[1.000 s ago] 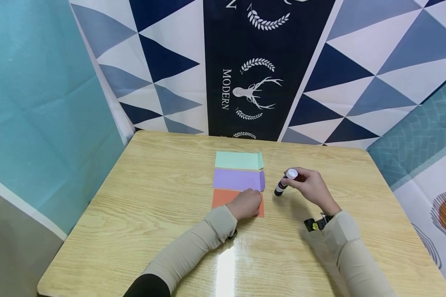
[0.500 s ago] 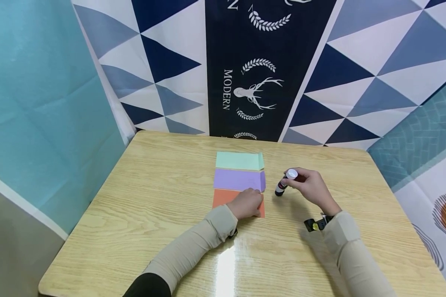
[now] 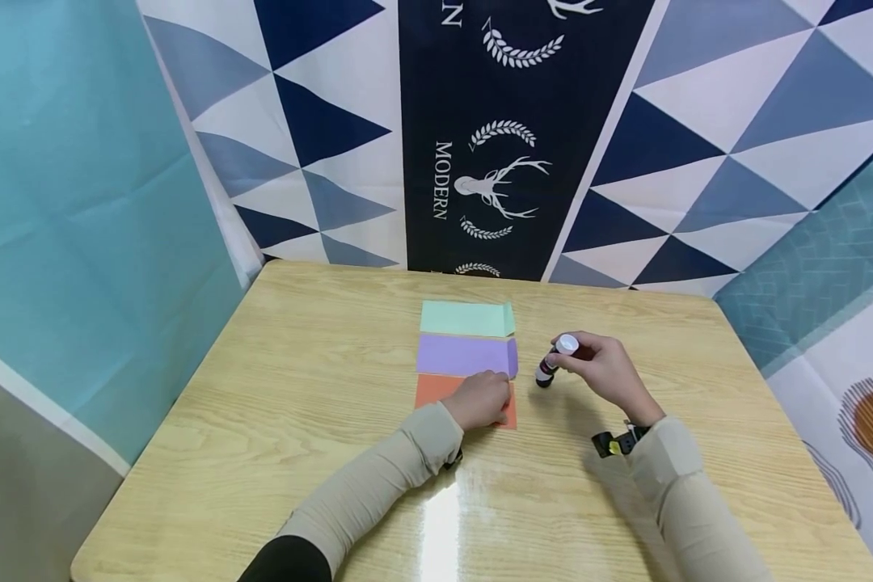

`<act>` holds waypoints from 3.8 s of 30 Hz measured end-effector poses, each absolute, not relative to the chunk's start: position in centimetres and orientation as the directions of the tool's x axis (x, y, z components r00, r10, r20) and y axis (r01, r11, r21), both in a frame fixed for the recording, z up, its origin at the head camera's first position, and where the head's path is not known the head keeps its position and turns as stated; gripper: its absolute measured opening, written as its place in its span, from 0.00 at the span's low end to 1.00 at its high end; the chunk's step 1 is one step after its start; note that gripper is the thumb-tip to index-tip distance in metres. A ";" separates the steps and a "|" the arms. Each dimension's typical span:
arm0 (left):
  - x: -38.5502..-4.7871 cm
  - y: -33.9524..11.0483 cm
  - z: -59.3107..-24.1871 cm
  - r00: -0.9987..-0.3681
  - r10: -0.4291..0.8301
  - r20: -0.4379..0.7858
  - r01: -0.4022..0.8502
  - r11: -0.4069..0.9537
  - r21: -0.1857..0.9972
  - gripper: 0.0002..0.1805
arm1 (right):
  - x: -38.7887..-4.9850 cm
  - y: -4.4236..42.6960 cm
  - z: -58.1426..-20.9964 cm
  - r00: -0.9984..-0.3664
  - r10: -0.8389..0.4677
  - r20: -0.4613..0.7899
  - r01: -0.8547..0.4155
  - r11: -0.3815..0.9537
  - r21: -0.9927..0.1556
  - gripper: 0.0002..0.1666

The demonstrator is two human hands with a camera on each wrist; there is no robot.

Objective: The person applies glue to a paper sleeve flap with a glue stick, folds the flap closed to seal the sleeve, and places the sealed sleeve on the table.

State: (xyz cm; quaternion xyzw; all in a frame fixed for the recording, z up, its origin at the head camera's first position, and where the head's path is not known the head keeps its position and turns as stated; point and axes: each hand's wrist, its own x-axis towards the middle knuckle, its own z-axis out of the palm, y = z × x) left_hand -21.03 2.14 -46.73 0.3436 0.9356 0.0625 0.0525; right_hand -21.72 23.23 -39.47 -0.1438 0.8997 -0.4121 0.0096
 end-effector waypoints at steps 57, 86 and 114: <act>-20.7 2.2 -46.1 -0.781 0.624 -0.025 0.612 0.774 0.163 0.12 | -21.7 23.1 -39.6 -0.959 -0.268 0.096 -0.248 0.621 -0.744 0.21; -20.5 2.4 -46.0 -0.754 0.654 -0.063 0.643 0.754 0.131 0.10 | -21.9 23.1 -39.7 -0.960 -0.265 0.091 -0.240 0.612 -0.754 0.21; -20.4 2.1 -45.9 -0.773 0.631 -0.059 0.610 0.766 0.200 0.11 | -22.1 23.3 -40.1 -0.957 -0.270 0.107 -0.254 0.599 -0.759 0.21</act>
